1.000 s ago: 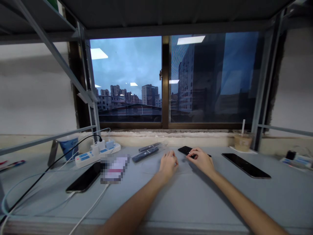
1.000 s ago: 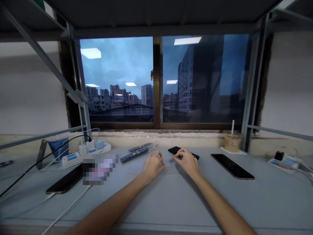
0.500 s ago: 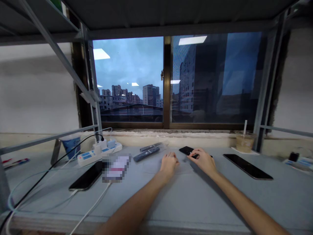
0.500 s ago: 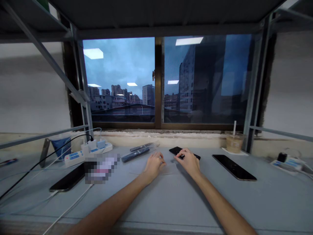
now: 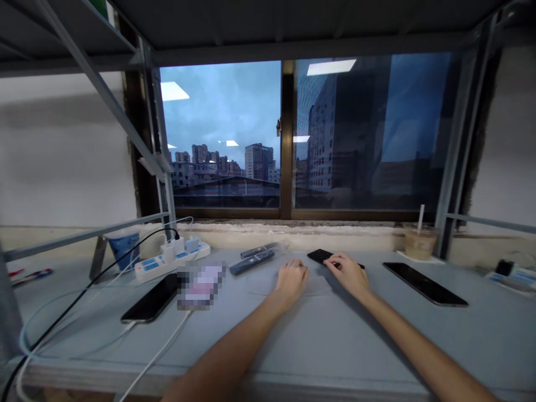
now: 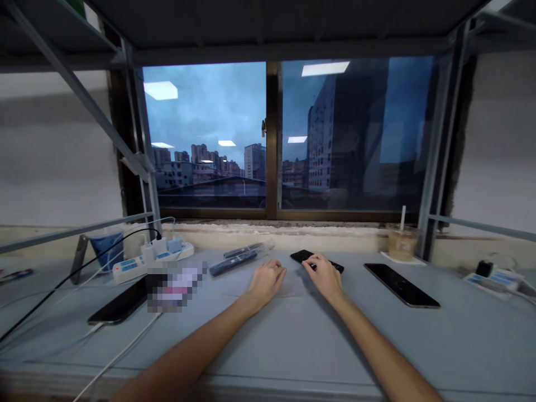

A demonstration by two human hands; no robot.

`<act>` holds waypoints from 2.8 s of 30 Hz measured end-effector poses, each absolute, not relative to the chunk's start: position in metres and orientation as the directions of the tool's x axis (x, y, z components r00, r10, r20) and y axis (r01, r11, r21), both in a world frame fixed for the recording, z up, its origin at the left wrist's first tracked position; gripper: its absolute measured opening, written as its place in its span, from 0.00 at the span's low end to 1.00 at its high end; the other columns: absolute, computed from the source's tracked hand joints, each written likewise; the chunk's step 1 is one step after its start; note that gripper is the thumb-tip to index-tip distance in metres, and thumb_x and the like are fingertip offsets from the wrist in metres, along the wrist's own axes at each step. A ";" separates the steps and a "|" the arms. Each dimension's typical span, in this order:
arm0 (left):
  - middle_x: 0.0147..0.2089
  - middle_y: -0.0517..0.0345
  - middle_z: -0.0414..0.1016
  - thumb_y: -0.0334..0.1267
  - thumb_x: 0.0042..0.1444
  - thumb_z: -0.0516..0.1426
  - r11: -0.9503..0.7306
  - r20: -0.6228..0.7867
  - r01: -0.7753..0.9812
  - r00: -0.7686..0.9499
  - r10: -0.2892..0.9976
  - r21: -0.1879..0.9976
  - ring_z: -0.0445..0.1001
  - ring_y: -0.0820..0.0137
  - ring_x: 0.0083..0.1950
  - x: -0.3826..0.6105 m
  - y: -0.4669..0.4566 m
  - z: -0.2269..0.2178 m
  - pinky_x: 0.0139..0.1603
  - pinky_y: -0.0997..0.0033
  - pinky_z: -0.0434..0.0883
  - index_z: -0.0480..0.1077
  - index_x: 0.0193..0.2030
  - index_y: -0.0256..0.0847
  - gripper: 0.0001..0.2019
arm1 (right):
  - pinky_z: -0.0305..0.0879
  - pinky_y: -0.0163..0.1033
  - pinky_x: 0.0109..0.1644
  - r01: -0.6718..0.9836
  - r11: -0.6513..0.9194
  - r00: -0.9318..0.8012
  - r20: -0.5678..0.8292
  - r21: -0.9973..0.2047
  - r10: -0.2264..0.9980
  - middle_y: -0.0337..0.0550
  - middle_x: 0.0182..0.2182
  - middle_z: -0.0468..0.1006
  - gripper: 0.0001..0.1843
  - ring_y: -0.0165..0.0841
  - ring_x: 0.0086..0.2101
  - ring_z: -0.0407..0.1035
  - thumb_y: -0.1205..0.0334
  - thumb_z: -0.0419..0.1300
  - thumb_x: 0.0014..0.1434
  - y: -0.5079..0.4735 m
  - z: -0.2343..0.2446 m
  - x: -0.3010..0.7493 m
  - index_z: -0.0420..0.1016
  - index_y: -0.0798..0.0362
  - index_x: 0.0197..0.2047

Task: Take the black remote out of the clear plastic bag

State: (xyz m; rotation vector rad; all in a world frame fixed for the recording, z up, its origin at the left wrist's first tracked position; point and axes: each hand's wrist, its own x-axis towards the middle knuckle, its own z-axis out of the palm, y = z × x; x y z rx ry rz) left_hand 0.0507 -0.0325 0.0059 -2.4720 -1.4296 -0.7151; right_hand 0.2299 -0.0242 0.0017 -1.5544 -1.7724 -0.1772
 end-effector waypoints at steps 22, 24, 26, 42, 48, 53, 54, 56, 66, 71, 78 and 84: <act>0.41 0.55 0.69 0.32 0.53 0.55 -0.568 0.496 0.819 0.462 0.735 0.080 0.66 0.67 0.44 0.047 -0.037 0.013 0.44 0.68 0.61 0.74 0.31 0.39 0.05 | 0.54 0.33 0.27 0.873 0.265 0.039 0.602 -0.409 0.798 0.37 0.37 0.73 0.09 0.28 0.28 0.67 0.58 0.57 0.49 -0.030 0.007 0.227 0.77 0.48 0.24; 0.42 0.55 0.68 0.34 0.52 0.58 -0.548 0.468 0.832 0.450 0.761 0.091 0.66 0.66 0.45 0.047 -0.038 0.013 0.44 0.68 0.61 0.73 0.31 0.39 0.04 | 0.54 0.33 0.27 0.871 0.274 0.032 0.606 -0.407 0.795 0.38 0.37 0.73 0.09 0.29 0.28 0.68 0.57 0.57 0.49 -0.030 0.006 0.227 0.77 0.48 0.24; 0.43 0.55 0.68 0.37 0.50 0.59 -0.516 0.432 0.849 0.424 0.796 0.117 0.66 0.66 0.45 0.046 -0.038 0.013 0.43 0.68 0.62 0.73 0.30 0.39 0.05 | 0.55 0.33 0.28 0.869 0.277 0.033 0.606 -0.411 0.795 0.37 0.37 0.74 0.09 0.29 0.28 0.68 0.57 0.57 0.49 -0.029 0.006 0.227 0.77 0.47 0.24; 0.40 0.52 0.69 0.36 0.60 0.47 -0.466 0.455 0.881 0.384 0.803 0.079 0.68 0.68 0.41 0.044 -0.029 0.010 0.42 0.70 0.64 0.73 0.38 0.39 0.13 | 0.59 0.35 0.30 0.785 0.479 -0.159 0.621 -0.392 0.768 0.41 0.36 0.73 0.12 0.29 0.25 0.66 0.54 0.54 0.53 -0.024 0.003 0.228 0.75 0.49 0.28; 0.41 0.55 0.70 0.37 0.59 0.49 -0.492 0.458 0.867 0.405 0.792 0.084 0.69 0.69 0.39 0.045 -0.035 0.010 0.41 0.71 0.64 0.74 0.37 0.41 0.12 | 0.61 0.35 0.32 0.751 0.546 -0.269 0.584 -0.371 0.766 0.42 0.36 0.72 0.12 0.29 0.28 0.67 0.55 0.52 0.54 -0.020 0.000 0.228 0.75 0.50 0.29; 0.42 0.56 0.69 0.35 0.57 0.52 -0.528 0.526 0.846 0.415 0.742 0.078 0.69 0.69 0.42 0.045 -0.035 0.011 0.43 0.70 0.64 0.74 0.36 0.42 0.09 | 0.62 0.36 0.33 0.729 0.561 -0.277 0.580 -0.393 0.766 0.42 0.36 0.72 0.10 0.28 0.27 0.66 0.56 0.54 0.53 -0.020 0.000 0.229 0.74 0.50 0.29; 0.41 0.56 0.69 0.35 0.57 0.52 -0.529 0.535 0.845 0.412 0.738 0.079 0.68 0.69 0.42 0.045 -0.034 0.011 0.44 0.70 0.64 0.74 0.36 0.42 0.08 | 0.62 0.36 0.33 0.726 0.560 -0.277 0.576 -0.398 0.769 0.42 0.36 0.72 0.10 0.28 0.27 0.66 0.56 0.55 0.52 -0.020 0.001 0.229 0.74 0.50 0.29; 0.41 0.56 0.69 0.35 0.56 0.53 -0.527 0.542 0.846 0.406 0.736 0.083 0.68 0.68 0.43 0.044 -0.034 0.011 0.44 0.70 0.64 0.73 0.36 0.42 0.08 | 0.62 0.35 0.32 0.724 0.555 -0.276 0.566 -0.408 0.777 0.42 0.37 0.71 0.09 0.28 0.27 0.66 0.56 0.55 0.52 -0.022 0.002 0.229 0.74 0.50 0.29; 0.42 0.57 0.68 0.38 0.55 0.55 -0.530 0.497 0.841 0.416 0.761 0.107 0.68 0.68 0.43 0.045 -0.038 0.014 0.43 0.71 0.64 0.73 0.37 0.42 0.06 | 0.61 0.35 0.32 0.733 0.542 -0.278 0.547 -0.410 0.790 0.40 0.36 0.71 0.08 0.26 0.25 0.65 0.57 0.55 0.52 -0.022 0.001 0.228 0.75 0.49 0.30; 0.40 0.56 0.69 0.41 0.59 0.50 -0.556 0.465 0.824 0.451 0.762 0.112 0.69 0.69 0.40 0.047 -0.040 0.013 0.42 0.71 0.65 0.73 0.38 0.42 0.11 | 0.61 0.35 0.32 0.742 0.546 -0.301 0.534 -0.389 0.790 0.39 0.35 0.72 0.10 0.27 0.25 0.66 0.56 0.54 0.52 -0.023 0.000 0.228 0.75 0.49 0.31; 0.42 0.54 0.70 0.44 0.58 0.49 -0.489 0.518 0.869 0.382 0.766 0.082 0.68 0.65 0.43 0.044 -0.031 0.013 0.46 0.67 0.63 0.71 0.38 0.39 0.14 | 0.60 0.35 0.32 0.757 0.529 -0.283 0.536 -0.384 0.795 0.41 0.34 0.73 0.12 0.28 0.25 0.66 0.54 0.53 0.53 -0.023 0.001 0.228 0.75 0.50 0.31; 0.49 0.50 0.68 0.41 0.58 0.48 -0.076 0.491 0.992 0.015 0.871 0.105 0.63 0.63 0.52 -0.003 -0.006 0.022 0.51 0.65 0.57 0.65 0.48 0.39 0.15 | 0.61 0.35 0.33 0.766 0.516 -0.264 0.544 -0.382 0.796 0.40 0.34 0.74 0.12 0.29 0.27 0.66 0.55 0.53 0.53 -0.021 -0.001 0.230 0.75 0.49 0.31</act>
